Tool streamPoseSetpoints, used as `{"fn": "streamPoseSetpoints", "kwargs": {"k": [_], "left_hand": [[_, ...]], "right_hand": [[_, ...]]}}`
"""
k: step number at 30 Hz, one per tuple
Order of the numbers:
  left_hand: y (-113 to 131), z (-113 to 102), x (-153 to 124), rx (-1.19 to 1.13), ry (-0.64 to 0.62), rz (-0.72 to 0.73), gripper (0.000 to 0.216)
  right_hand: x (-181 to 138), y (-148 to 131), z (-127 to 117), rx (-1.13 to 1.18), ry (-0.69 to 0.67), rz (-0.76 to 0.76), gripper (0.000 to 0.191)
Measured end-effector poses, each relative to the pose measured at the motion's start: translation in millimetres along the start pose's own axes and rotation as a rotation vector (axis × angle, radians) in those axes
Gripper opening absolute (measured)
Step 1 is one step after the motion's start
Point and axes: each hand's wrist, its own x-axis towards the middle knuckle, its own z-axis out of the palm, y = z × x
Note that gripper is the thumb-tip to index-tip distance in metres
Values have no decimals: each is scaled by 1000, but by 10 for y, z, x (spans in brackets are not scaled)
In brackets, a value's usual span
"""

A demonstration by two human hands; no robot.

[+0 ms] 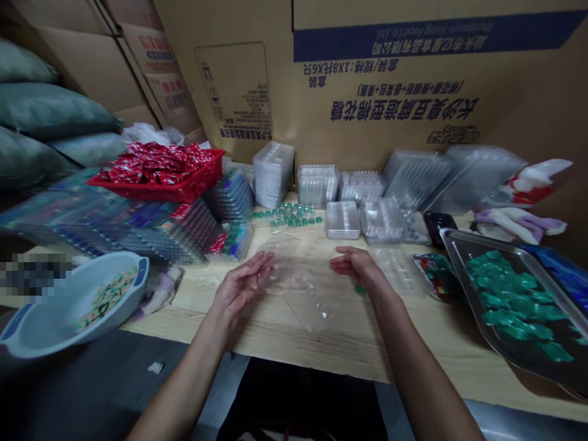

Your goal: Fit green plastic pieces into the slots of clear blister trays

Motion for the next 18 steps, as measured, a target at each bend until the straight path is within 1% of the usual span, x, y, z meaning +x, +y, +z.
{"fn": "streamPoseSetpoints", "kwargs": {"k": [2, 3, 4, 5, 6, 9, 10, 11, 12, 13, 15, 16, 17, 18], "left_hand": [[-8, 22, 0, 84, -22, 57, 52], [-9, 32, -10, 110, -39, 85, 55], [-13, 43, -25, 129, -57, 107, 56], [-23, 56, -41, 141, -75, 124, 56], [-39, 73, -55, 151, -93, 139, 55], [-118, 128, -52, 182, -158, 151, 53], [-142, 137, -24, 200, -177, 143, 52], [-154, 137, 21, 230, -178, 146, 50], [-152, 124, 83, 276, -153, 174, 50], [-132, 100, 161, 345, -99, 231, 49], [-53, 34, 345, 565, 55, 386, 45], [-4, 3, 441, 704, 121, 443, 42], [42, -17, 531, 855, 165, 465, 39], [80, -23, 613, 1013, 189, 452, 37]], "right_hand": [[66, -39, -26, -285, 243, -147, 27], [46, -61, -13, -391, 336, -232, 28], [-9, -82, 25, -447, 370, -301, 31], [-96, -100, 86, -441, 328, -334, 34], [-205, -113, 171, -381, 213, -325, 38], [-556, -120, 481, -88, -303, -187, 47], [-643, -114, 565, -20, -402, -157, 46], [-703, -108, 621, 18, -435, -151, 42], [-737, -105, 642, 24, -395, -176, 38], [-746, -108, 625, 5, -299, -228, 35], [-714, -143, 504, -106, -46, -370, 33], [-687, -176, 421, -211, 81, -449, 35], [-660, -215, 340, -351, 193, -526, 37], [-636, -255, 275, -516, 282, -600, 39]]}}
